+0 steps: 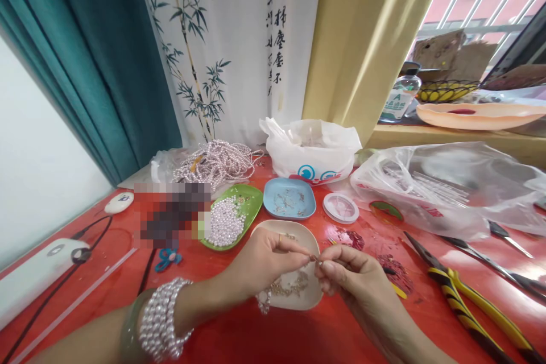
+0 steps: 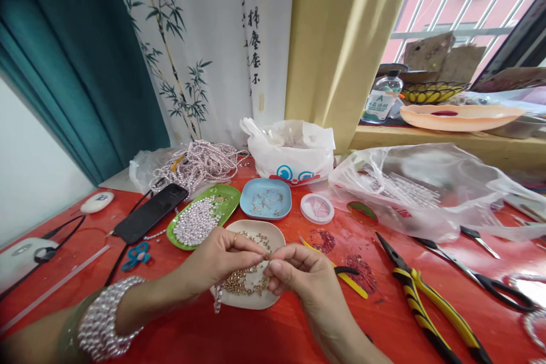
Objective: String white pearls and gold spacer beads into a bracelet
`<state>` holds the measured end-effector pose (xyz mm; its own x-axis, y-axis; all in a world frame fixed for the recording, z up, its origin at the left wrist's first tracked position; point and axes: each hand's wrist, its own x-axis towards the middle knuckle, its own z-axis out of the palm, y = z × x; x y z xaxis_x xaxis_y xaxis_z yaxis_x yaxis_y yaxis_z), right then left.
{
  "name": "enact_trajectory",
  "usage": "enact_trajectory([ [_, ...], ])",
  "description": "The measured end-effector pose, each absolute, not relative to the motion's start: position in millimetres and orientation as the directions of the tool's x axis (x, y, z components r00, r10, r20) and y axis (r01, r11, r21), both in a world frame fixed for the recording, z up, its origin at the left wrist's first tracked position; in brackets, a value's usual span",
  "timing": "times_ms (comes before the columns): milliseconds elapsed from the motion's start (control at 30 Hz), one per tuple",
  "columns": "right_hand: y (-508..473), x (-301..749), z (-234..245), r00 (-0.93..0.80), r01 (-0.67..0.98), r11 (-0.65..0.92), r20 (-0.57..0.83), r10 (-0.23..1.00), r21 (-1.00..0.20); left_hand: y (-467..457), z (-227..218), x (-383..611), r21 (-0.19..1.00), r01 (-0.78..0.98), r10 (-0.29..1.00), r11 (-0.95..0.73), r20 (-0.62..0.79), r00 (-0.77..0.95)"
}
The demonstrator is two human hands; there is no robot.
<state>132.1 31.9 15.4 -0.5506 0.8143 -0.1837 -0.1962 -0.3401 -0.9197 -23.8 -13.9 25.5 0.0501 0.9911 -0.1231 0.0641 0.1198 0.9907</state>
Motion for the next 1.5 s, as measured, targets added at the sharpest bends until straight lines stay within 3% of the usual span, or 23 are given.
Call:
enact_trajectory([
  [767, 26, 130, 16, -0.454, -0.084, -0.222, -0.161, 0.876, -0.971, -23, 24, -19, 0.969, 0.248, 1.0, -0.023, 0.025, -0.004],
  [1033, 24, 129, 15, -0.425, -0.166, -0.237, -0.147, 0.893, -0.957, -26, 31, -15, 0.937, 0.328, 0.992, -0.117, 0.094, 0.085],
  [1233, 23, 125, 13, -0.432, -0.264, -0.338, -0.202, 0.879, -0.904, -29, 22, -14, 0.735, 0.634, 0.966, -0.241, 0.244, 0.084],
  [1367, 20, 123, 10, -0.464, -0.274, -0.386, -0.231, 0.855, -0.881, -30, 12, -15, 0.445, 0.801, 0.844, -0.4, 0.52, 0.132],
  [1500, 14, 121, 6, -0.461, -0.275, -0.408, -0.253, 0.851, -0.87, -30, 13, -16, 0.227, 0.865, 0.733, -0.446, 0.647, 0.208],
])
